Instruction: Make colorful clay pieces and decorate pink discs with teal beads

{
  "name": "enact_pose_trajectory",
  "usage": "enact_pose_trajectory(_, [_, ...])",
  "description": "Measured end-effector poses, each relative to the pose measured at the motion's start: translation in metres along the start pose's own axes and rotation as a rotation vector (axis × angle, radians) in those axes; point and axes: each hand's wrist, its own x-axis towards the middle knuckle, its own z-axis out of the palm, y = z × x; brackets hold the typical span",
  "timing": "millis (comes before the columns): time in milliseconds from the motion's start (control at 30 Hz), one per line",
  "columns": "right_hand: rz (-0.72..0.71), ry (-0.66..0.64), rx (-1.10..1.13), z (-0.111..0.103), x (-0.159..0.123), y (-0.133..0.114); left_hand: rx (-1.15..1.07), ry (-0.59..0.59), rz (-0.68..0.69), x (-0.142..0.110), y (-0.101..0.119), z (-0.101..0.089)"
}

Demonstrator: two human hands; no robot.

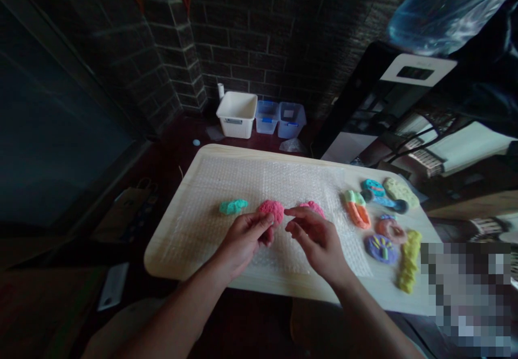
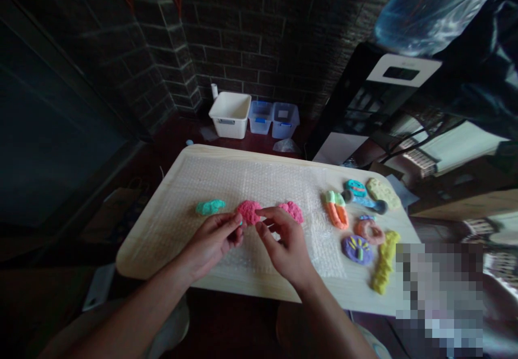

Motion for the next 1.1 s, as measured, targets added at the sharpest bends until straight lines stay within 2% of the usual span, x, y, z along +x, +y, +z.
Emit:
enact_pose_trajectory(233, [0.018,-0.003,0.010,0.0000,0.0014,-0.0013,-0.035,0.013,-0.013,-0.0013,0.0022,-0.0010])
enact_pose_trajectory(500, [0.028,-0.024,0.056,-0.0015,0.0013,0.0000,-0.023,-0.102,-0.059,-0.0022,-0.0014,0.0008])
enact_pose_trajectory(733, [0.025,-0.013,0.003,-0.0030,0.0002,-0.0012,0.040,-0.040,-0.007,-0.0045,0.0029,0.0018])
enact_pose_trajectory(967, [0.011,-0.016,-0.013,-0.0020,0.0017,0.0014,0.064,-0.114,0.045,-0.0057,0.0024,0.0034])
enact_pose_trajectory(1100, [0.012,-0.019,-0.001,-0.0015,0.0021,0.0012,0.053,-0.089,0.038,-0.0039,0.0013,0.0031])
